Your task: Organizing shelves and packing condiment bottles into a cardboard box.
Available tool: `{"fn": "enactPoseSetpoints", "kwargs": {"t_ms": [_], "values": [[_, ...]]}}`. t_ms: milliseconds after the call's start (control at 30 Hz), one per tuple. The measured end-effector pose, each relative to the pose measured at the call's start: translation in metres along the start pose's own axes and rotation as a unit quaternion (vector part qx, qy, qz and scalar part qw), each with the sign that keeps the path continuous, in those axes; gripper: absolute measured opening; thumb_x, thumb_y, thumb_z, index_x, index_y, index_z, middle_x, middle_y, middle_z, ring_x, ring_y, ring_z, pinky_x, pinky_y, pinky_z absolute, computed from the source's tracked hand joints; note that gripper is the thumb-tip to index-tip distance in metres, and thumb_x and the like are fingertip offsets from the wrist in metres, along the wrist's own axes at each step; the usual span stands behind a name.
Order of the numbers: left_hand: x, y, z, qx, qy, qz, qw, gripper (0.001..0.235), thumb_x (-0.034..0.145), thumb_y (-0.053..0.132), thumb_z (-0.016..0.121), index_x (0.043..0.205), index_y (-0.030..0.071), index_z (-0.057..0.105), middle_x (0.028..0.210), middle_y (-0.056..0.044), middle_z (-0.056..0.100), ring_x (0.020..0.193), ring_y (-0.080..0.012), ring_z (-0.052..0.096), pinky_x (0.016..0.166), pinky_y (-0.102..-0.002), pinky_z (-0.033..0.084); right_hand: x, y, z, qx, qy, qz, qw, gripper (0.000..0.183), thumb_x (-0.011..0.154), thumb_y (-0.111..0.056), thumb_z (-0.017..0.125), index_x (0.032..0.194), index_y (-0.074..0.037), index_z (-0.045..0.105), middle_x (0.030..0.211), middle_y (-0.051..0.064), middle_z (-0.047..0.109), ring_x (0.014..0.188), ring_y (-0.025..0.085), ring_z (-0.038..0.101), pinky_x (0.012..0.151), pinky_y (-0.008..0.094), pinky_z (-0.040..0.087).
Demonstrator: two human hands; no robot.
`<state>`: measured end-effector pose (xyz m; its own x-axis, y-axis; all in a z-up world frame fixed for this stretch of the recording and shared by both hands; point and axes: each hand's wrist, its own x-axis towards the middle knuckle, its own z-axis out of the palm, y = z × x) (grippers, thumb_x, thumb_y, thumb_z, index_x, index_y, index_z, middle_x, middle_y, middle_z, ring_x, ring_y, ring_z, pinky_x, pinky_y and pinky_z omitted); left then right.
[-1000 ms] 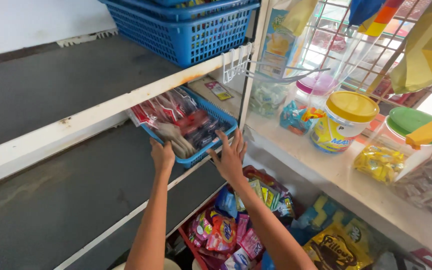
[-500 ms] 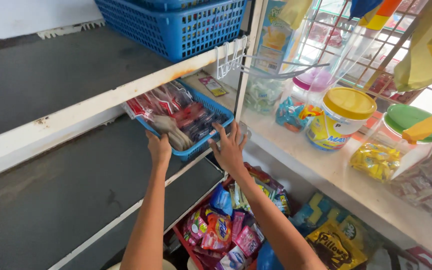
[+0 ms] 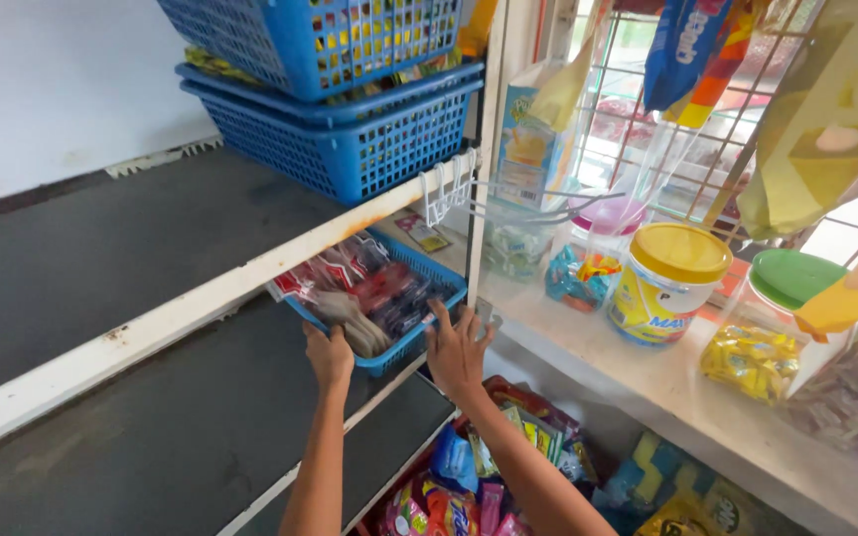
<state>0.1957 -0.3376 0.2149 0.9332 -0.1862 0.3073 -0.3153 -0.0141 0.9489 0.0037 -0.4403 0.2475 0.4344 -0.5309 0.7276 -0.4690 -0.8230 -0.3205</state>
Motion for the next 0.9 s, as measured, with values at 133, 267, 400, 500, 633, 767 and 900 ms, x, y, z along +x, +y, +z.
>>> {"fn": "enactPoseSetpoints", "kwargs": {"t_ms": [133,267,400,500,633,767,900], "values": [[-0.009,0.021,-0.008,0.006,-0.003,-0.027,1.0,0.056,0.095,0.018,0.06,0.144,-0.003,0.043,0.125,-0.033,0.064,0.115,-0.0505,0.062,0.096,-0.054,0.048,0.001,-0.003,-0.003,-0.009,-0.034,0.022,0.999,0.048,0.097,-0.032,0.059,0.144,-0.027,0.05,0.127,0.02,0.051,0.126,0.038,0.046,0.108,0.068,0.023],[-0.015,0.001,0.0,0.09,0.011,-0.006,0.996,0.04,0.104,0.028,0.055,0.13,-0.003,0.054,0.116,-0.033,0.066,0.108,-0.0543,0.062,0.09,-0.058,0.049,0.002,-0.008,-0.019,-0.018,-0.118,0.064,0.991,0.048,0.099,-0.036,0.057,0.146,-0.028,0.045,0.129,0.02,0.052,0.13,0.039,0.045,0.109,0.075,0.022],[-0.017,-0.036,0.002,0.149,0.016,0.0,0.989,0.036,0.108,0.033,0.05,0.121,0.001,0.061,0.106,-0.031,0.069,0.101,-0.0532,0.064,0.087,-0.059,0.049,0.002,-0.003,-0.022,-0.02,-0.131,0.052,0.99,0.057,0.1,-0.037,0.059,0.152,-0.031,0.036,0.138,0.027,0.049,0.132,0.046,0.044,0.101,0.078,0.024],[-0.042,-0.017,-0.026,0.165,-0.02,0.033,0.986,0.032,0.104,0.03,0.054,0.113,0.003,0.068,0.101,-0.027,0.071,0.098,-0.0494,0.066,0.084,-0.056,0.051,0.006,-0.003,-0.031,-0.011,-0.255,0.103,0.961,0.08,0.093,-0.031,0.063,0.158,-0.039,0.018,0.138,0.023,0.056,0.127,0.044,0.055,0.105,0.08,0.025],[-0.082,0.015,-0.073,0.125,-0.112,0.05,0.985,0.027,0.09,0.023,0.065,0.11,0.007,0.075,0.102,-0.02,0.075,0.096,-0.0382,0.072,0.084,-0.047,0.055,0.005,0.0,-0.037,0.003,-0.318,0.113,0.941,0.096,0.092,-0.026,0.066,0.161,-0.046,0.003,0.124,0.024,0.067,0.114,0.045,0.066,0.099,0.073,0.04],[-0.096,-0.012,-0.093,0.135,-0.132,0.056,0.98,0.028,0.087,0.017,0.067,0.112,0.009,0.077,0.104,-0.017,0.077,0.099,-0.0329,0.075,0.087,-0.043,0.057,0.001,0.003,-0.043,-0.004,-0.332,0.088,0.939,0.104,0.089,-0.024,0.068,0.161,-0.047,-0.003,0.122,0.029,0.067,0.108,0.047,0.067,0.089,0.063,0.052],[-0.145,0.001,-0.135,0.191,-0.132,0.07,0.97,0.033,0.091,0.012,0.065,0.123,0.007,0.072,0.116,-0.019,0.073,0.109,-0.0369,0.07,0.094,-0.044,0.055,-0.02,0.008,-0.056,0.026,-0.351,0.066,0.934,0.106,0.09,-0.022,0.065,0.163,-0.044,-0.008,0.115,0.031,0.071,0.106,0.049,0.068,0.087,0.061,0.053]]}}
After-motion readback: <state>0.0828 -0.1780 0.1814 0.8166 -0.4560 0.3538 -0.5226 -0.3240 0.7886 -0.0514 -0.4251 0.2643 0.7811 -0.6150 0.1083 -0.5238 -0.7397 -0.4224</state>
